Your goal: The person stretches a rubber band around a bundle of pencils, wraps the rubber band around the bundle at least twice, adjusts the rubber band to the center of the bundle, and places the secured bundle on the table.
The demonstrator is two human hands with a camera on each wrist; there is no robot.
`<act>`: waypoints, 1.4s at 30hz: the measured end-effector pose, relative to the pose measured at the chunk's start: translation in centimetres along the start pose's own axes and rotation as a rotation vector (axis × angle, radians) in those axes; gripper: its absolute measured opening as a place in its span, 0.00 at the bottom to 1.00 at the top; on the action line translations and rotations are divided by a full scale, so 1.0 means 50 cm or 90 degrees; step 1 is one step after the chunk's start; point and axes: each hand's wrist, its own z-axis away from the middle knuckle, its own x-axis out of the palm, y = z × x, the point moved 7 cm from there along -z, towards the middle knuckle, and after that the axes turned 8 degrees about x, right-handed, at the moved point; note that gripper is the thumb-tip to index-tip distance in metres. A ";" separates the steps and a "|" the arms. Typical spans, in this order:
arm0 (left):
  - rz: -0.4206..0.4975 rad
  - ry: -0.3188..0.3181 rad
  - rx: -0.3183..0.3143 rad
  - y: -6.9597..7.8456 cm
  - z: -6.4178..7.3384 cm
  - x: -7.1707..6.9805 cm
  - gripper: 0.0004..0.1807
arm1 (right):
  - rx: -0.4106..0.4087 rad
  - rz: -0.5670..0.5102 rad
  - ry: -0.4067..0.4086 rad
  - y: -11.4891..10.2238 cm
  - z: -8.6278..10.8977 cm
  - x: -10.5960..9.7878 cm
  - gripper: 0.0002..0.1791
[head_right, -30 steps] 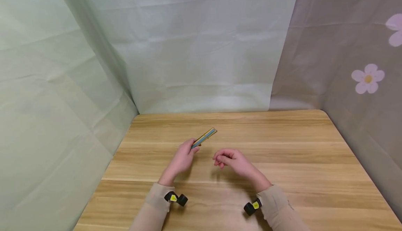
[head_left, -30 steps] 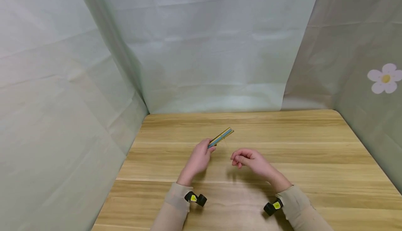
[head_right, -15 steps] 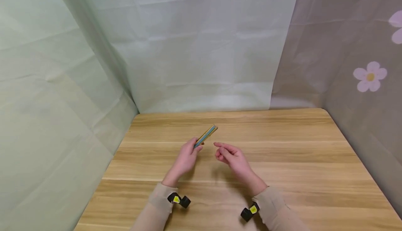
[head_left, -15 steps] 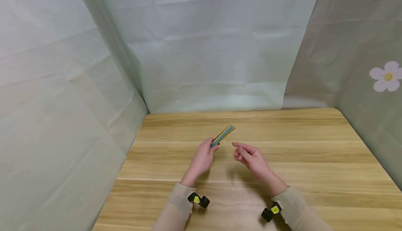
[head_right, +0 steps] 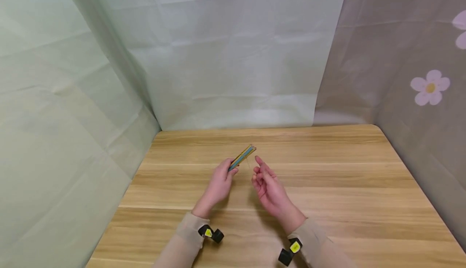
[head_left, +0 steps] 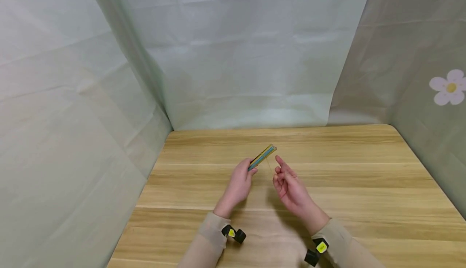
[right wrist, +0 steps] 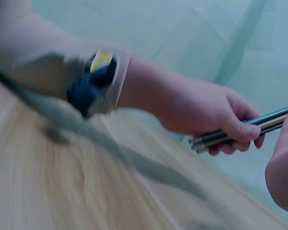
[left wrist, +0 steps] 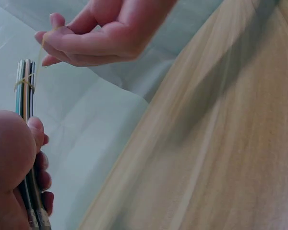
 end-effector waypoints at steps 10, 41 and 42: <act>-0.024 0.029 0.057 0.002 0.003 0.002 0.13 | 0.025 -0.096 0.037 -0.003 0.000 0.000 0.22; -0.251 -0.096 0.076 -0.011 0.021 0.000 0.12 | 0.065 0.307 0.263 -0.050 -0.004 -0.029 0.10; -0.263 -0.099 0.076 -0.012 0.022 0.002 0.11 | 0.066 0.310 0.270 -0.051 -0.004 -0.032 0.10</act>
